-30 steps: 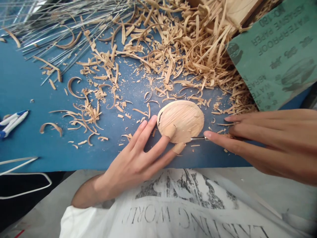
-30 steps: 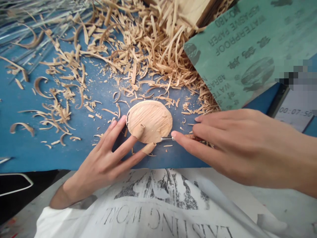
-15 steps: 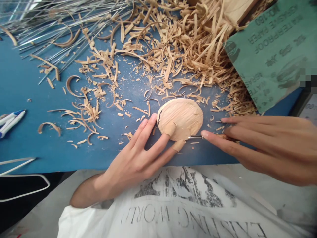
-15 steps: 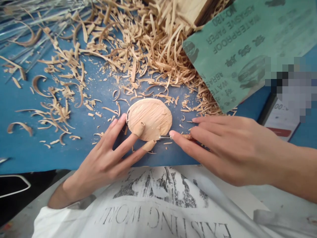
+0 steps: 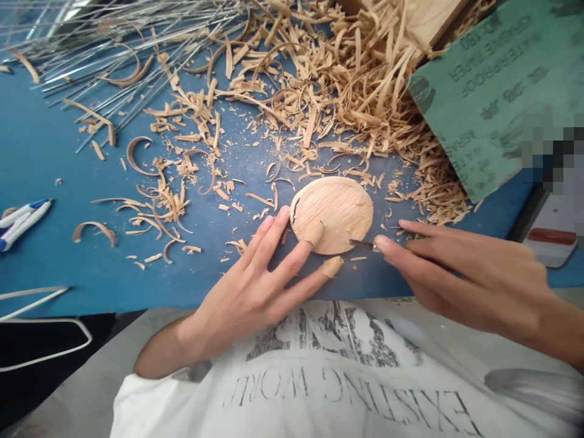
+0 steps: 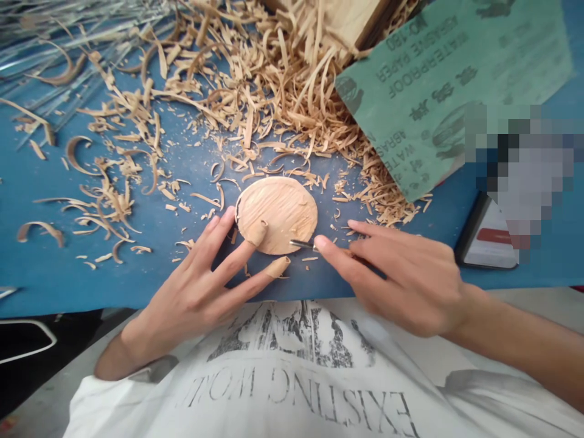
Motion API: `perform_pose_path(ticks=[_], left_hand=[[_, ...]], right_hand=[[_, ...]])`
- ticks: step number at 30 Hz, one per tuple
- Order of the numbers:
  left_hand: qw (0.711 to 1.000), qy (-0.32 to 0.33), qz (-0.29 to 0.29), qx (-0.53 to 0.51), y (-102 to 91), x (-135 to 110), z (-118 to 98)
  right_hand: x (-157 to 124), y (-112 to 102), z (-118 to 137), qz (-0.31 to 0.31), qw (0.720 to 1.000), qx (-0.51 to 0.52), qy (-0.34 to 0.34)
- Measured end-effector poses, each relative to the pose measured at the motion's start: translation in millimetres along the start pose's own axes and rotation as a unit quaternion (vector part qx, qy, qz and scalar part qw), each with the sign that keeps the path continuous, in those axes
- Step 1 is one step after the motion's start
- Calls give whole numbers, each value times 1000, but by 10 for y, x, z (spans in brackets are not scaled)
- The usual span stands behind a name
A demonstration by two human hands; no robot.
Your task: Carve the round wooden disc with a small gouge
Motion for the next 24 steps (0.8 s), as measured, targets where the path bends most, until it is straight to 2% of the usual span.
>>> perform_pose_path(ticks=[3, 7, 15, 19, 24], left_hand=[[1000, 0, -3, -1, -1, 3, 1], [1000, 2, -6, 10, -10, 16, -2], [1000, 2, -8, 21, -20, 12, -6], [1000, 0, -6, 20, -21, 16, 1], [1000, 3, -4, 21, -45, 25, 4]], right_hand=[[12, -76, -72, -40, 998, -20, 41], [-28, -143, -21, -67, 997, -35, -1], [-42, -98, -191, 48, 997, 43, -37], [70, -124, -225, 64, 993, 82, -53], [178, -167, -193, 70, 992, 76, -77]])
Point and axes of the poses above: each hand's wrist, its own x-axis towards the middle knuckle, its own y-axis out of the palm, z = x × y, the point moved 10 cm from there along x, towards the middle knuckle, and after that the axes turned 13 degrees about x, right-handed, at the moved point
